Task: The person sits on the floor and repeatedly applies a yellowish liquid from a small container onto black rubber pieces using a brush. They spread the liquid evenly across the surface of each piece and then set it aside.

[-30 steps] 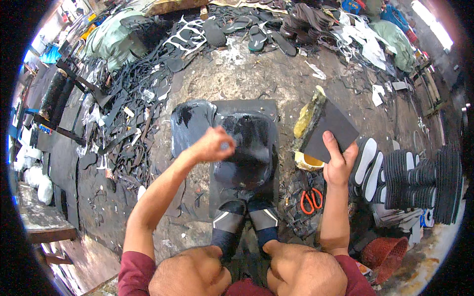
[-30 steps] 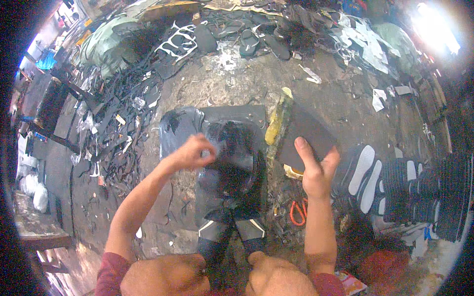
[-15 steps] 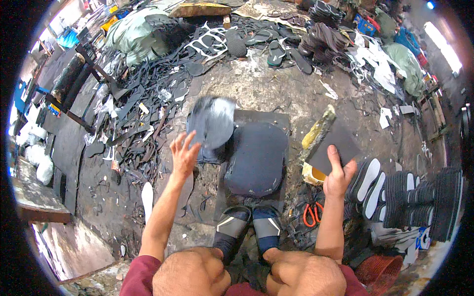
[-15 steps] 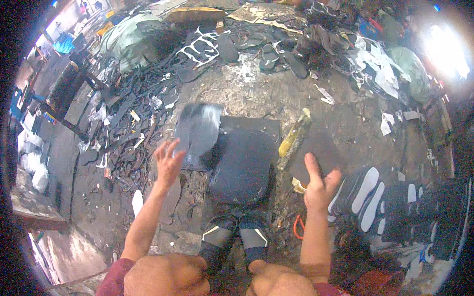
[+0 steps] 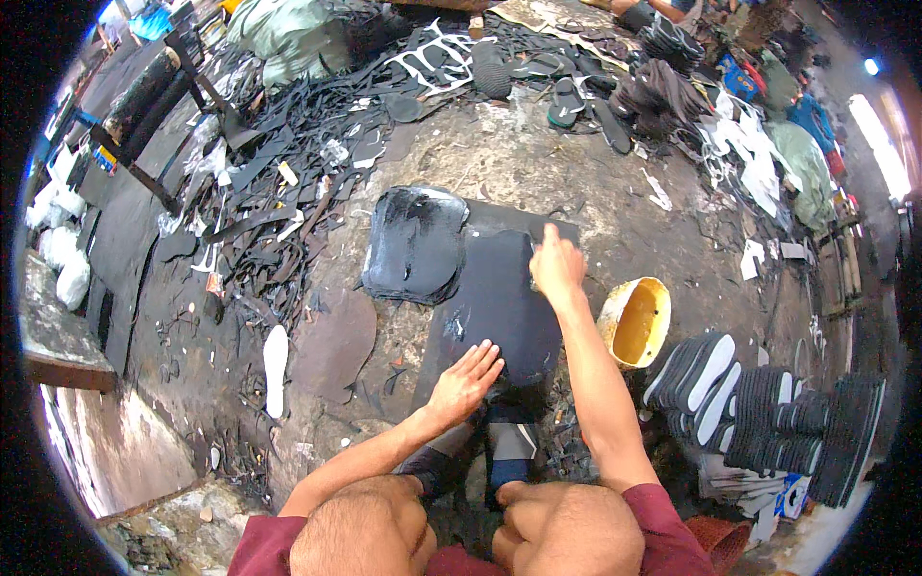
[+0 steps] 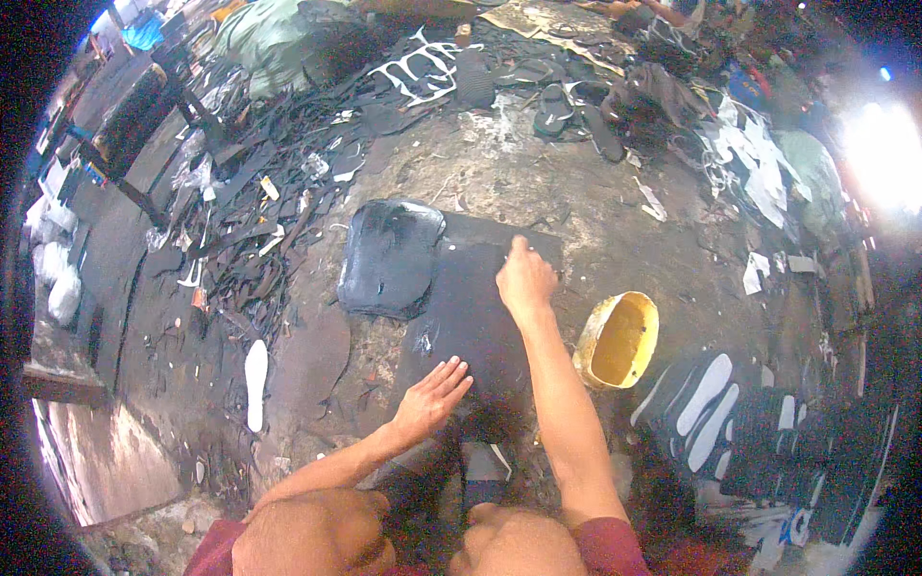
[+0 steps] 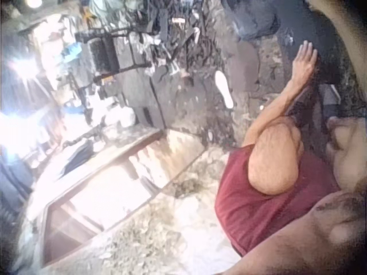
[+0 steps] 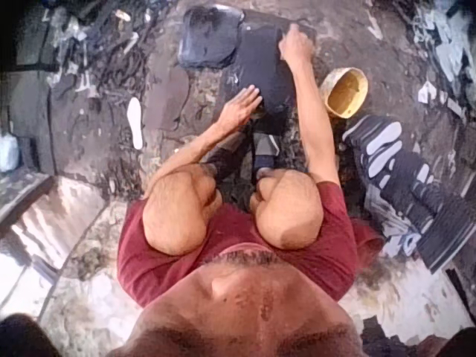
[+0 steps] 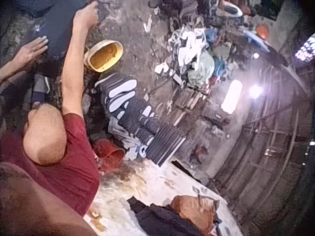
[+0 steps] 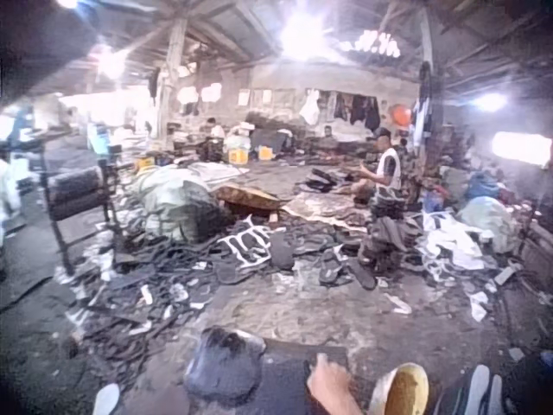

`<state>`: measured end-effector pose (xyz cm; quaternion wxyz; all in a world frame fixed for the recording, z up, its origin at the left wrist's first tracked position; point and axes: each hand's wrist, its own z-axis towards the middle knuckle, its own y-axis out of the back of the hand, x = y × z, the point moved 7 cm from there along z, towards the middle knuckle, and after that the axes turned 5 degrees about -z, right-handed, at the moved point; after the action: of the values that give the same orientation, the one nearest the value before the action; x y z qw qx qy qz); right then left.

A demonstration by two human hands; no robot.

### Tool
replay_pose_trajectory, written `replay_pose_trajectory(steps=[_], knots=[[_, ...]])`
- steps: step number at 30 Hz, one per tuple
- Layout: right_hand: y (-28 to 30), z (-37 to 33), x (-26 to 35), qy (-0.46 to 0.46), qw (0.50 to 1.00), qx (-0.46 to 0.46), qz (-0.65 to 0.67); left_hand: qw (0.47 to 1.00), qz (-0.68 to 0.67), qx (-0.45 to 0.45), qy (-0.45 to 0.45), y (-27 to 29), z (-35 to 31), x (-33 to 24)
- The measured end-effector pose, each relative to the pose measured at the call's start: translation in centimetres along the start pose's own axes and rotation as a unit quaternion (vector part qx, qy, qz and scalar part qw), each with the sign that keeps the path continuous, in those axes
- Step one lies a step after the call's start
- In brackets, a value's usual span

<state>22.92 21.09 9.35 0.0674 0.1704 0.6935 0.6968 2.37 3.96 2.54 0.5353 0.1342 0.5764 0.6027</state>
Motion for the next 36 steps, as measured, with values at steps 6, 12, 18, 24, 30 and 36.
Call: replay_pose_trajectory(steps=[6,12,18,24,30,36], knots=[[-4.3,-7.7,14.8,0.479,0.842,0.208,-0.132,0.999,0.009,0.047,-0.010,-0.2,-0.3,-0.1],[0.3,-5.5,9.9,0.414,0.898,-0.004,0.146,0.998,-0.058,0.013,0.010,-0.7,1.2,0.8],[-0.7,-0.6,2.0,0.204,0.975,0.079,-0.045,0.997,-0.064,0.039,0.029,0.4,2.9,0.5],[-3.7,-15.5,8.1,0.356,0.926,0.114,-0.053,0.963,-0.203,0.113,-0.135,-4.0,-2.0,-6.4],[-2.6,-22.1,8.1,0.350,0.933,0.076,0.023,0.904,-0.165,0.177,-0.353,-5.1,-5.0,-11.7],[14.0,-13.7,1.9,0.235,0.869,-0.063,0.431,0.982,-0.112,0.116,-0.100,-1.6,1.3,-6.5]])
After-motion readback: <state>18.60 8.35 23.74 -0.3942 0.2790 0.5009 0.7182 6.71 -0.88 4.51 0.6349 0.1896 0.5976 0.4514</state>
